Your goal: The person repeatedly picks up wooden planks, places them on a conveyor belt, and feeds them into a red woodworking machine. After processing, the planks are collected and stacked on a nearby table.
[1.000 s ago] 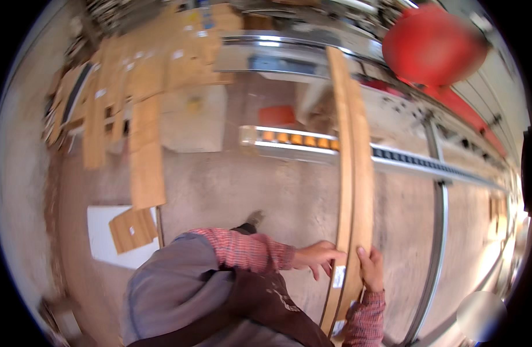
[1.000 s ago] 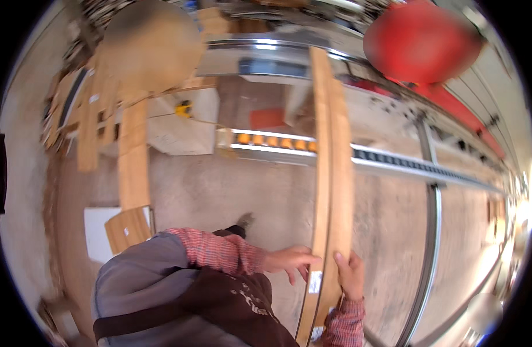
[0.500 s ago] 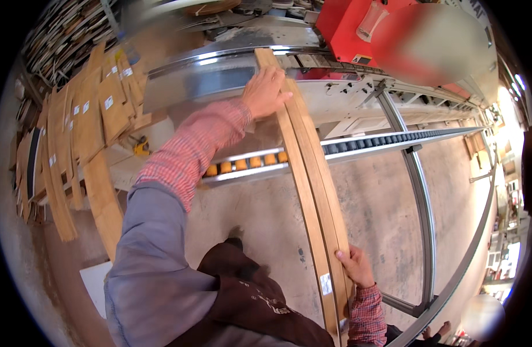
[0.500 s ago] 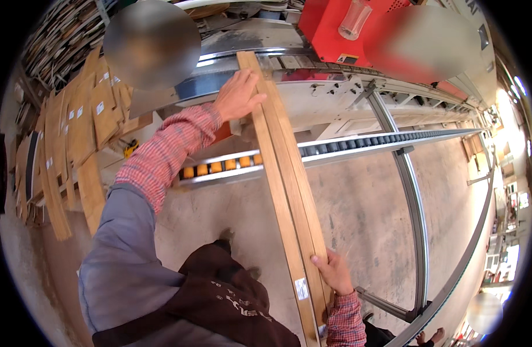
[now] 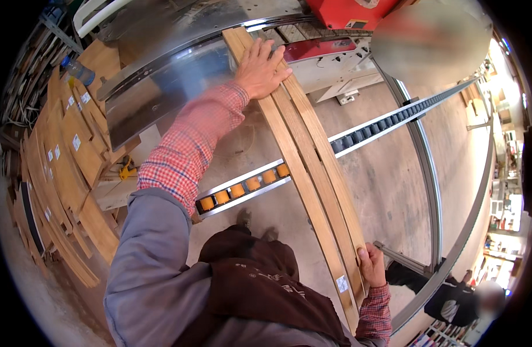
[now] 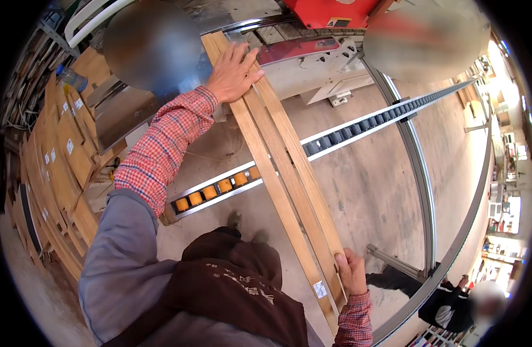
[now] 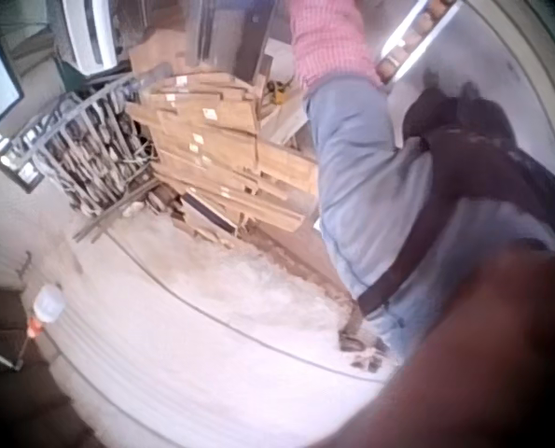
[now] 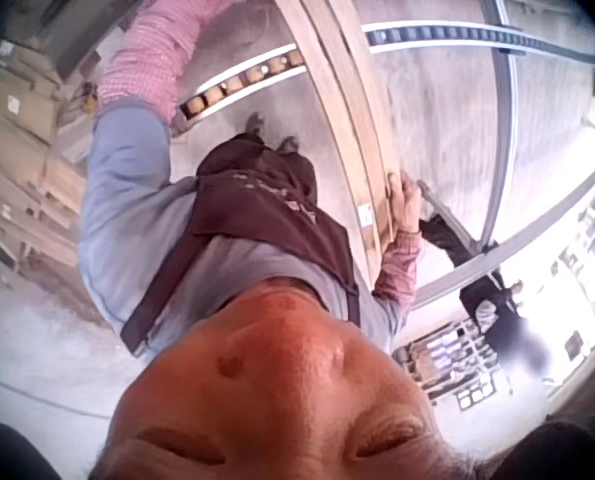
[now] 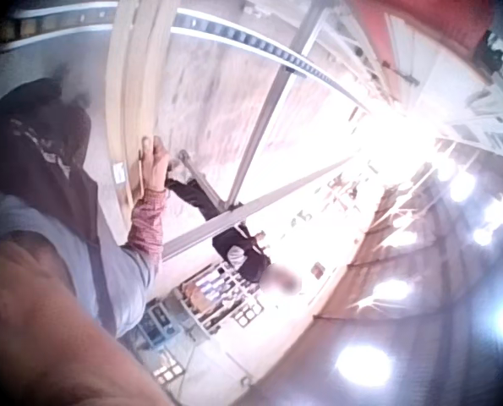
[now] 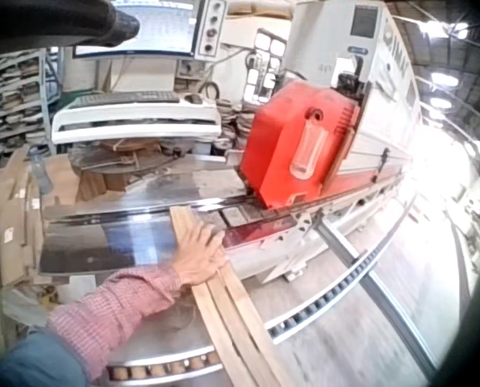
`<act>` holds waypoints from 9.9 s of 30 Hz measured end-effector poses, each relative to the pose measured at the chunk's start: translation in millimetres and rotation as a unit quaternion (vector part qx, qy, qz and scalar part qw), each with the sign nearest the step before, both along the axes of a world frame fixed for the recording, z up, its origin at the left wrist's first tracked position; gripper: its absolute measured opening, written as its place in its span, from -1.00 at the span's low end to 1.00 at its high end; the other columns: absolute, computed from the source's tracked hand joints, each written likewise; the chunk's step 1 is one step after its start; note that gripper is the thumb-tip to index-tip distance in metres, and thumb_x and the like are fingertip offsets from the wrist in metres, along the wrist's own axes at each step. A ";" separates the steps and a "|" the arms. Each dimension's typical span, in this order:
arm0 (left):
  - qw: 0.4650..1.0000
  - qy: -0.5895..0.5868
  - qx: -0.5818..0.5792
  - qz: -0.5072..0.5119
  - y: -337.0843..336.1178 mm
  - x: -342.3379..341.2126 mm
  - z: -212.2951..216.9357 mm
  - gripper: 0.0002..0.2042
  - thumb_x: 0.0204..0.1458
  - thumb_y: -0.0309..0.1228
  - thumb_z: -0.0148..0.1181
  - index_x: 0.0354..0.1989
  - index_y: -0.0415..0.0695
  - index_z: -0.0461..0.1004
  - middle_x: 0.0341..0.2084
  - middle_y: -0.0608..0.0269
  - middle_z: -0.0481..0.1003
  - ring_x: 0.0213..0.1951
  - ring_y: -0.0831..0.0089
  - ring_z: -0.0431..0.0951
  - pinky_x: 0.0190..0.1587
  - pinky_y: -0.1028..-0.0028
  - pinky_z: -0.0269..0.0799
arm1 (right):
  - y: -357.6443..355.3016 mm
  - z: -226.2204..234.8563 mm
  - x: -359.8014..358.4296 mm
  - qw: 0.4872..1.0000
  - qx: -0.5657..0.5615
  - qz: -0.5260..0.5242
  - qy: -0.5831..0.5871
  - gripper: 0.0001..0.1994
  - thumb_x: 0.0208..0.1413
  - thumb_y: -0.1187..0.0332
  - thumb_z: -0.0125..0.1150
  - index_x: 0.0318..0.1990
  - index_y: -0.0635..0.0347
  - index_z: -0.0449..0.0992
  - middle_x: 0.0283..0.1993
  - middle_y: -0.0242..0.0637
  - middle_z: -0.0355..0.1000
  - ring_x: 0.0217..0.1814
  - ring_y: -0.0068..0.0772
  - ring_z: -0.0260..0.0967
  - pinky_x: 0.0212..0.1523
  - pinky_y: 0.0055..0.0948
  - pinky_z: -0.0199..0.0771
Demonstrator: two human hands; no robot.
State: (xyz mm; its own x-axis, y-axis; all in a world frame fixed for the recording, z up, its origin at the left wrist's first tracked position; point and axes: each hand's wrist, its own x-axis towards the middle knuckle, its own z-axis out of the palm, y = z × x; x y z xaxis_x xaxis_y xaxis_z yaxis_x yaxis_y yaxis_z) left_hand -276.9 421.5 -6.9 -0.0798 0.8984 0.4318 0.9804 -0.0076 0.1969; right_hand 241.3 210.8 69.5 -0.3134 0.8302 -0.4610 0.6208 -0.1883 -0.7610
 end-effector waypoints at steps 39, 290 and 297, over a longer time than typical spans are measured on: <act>0.997 -0.081 0.001 0.005 -3.3 20.3 15.5 -0.38 0.22 0.04 -0.08 0.32 -0.14 0.31 0.36 -0.14 0.14 0.44 -0.13 -0.06 0.42 -0.12 -0.20 | 264.7 -69.5 -327.0 0.956 -0.127 0.140 0.225 -0.52 0.39 0.10 -0.01 0.20 0.38 0.37 0.07 -0.27 0.48 0.07 -0.50 0.41 0.11 -0.46 0.39; 0.357 -0.923 0.046 0.137 -85.8 40.9 19.1 -0.71 0.28 -0.40 0.07 0.12 -0.22 0.42 -0.01 0.16 0.54 -0.03 0.40 0.58 0.00 0.34 0.55 | 316.2 -40.9 -340.3 0.942 -0.218 0.152 0.206 -0.60 0.20 0.24 0.31 0.04 0.40 0.50 -0.09 -0.30 0.55 -0.10 -0.58 0.46 -0.09 -0.50 0.50; 0.369 -0.917 0.045 0.143 -70.0 50.1 20.2 -0.70 0.29 -0.39 0.08 0.13 -0.25 0.40 -0.01 0.14 0.54 -0.04 0.40 0.58 -0.01 0.34 0.55 | 332.0 -40.4 -330.1 0.941 -0.224 0.155 0.203 -0.60 0.21 0.22 0.31 0.03 0.40 0.50 -0.09 -0.29 0.55 -0.10 -0.58 0.46 -0.09 -0.49 0.50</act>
